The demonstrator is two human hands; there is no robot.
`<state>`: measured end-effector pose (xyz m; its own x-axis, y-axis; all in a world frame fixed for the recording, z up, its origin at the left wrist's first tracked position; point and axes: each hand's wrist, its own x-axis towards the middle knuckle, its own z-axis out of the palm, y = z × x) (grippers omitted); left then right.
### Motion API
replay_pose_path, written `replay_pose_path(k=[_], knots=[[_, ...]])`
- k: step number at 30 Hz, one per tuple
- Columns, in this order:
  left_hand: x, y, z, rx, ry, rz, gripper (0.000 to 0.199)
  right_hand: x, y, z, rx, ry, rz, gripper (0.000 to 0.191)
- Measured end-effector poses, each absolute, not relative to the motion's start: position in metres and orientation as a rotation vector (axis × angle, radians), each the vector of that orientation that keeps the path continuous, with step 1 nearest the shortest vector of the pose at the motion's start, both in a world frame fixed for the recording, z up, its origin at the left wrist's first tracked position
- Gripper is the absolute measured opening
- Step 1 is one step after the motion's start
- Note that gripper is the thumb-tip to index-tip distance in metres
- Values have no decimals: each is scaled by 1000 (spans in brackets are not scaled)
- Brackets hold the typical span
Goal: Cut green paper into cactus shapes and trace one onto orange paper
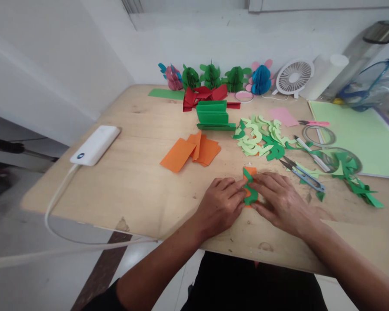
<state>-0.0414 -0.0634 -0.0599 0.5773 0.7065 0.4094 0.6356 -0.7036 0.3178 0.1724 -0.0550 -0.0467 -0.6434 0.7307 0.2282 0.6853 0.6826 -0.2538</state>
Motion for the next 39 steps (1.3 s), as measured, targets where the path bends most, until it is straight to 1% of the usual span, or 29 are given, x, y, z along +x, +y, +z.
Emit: replay_pose_path(k=[9, 17, 21, 28, 39], knots=[[-39, -63, -59, 2682, 1147, 762, 21, 172, -55, -47, -1112, -2580, 202, 36], [-38, -63, -60, 2690, 1138, 811, 21, 173, -54, -44, -1107, -2541, 210, 39], [-38, -63, -60, 2696, 1144, 779, 21, 168, -52, -44, -1105, -2493, 128, 39], [-39, -64, -59, 2717, 1133, 715, 22, 161, -56, -51, -1117, -2607, -44, 37], [-40, -64, -59, 2674, 1106, 726, 21, 162, -57, -54, -1110, -2612, -88, 36]])
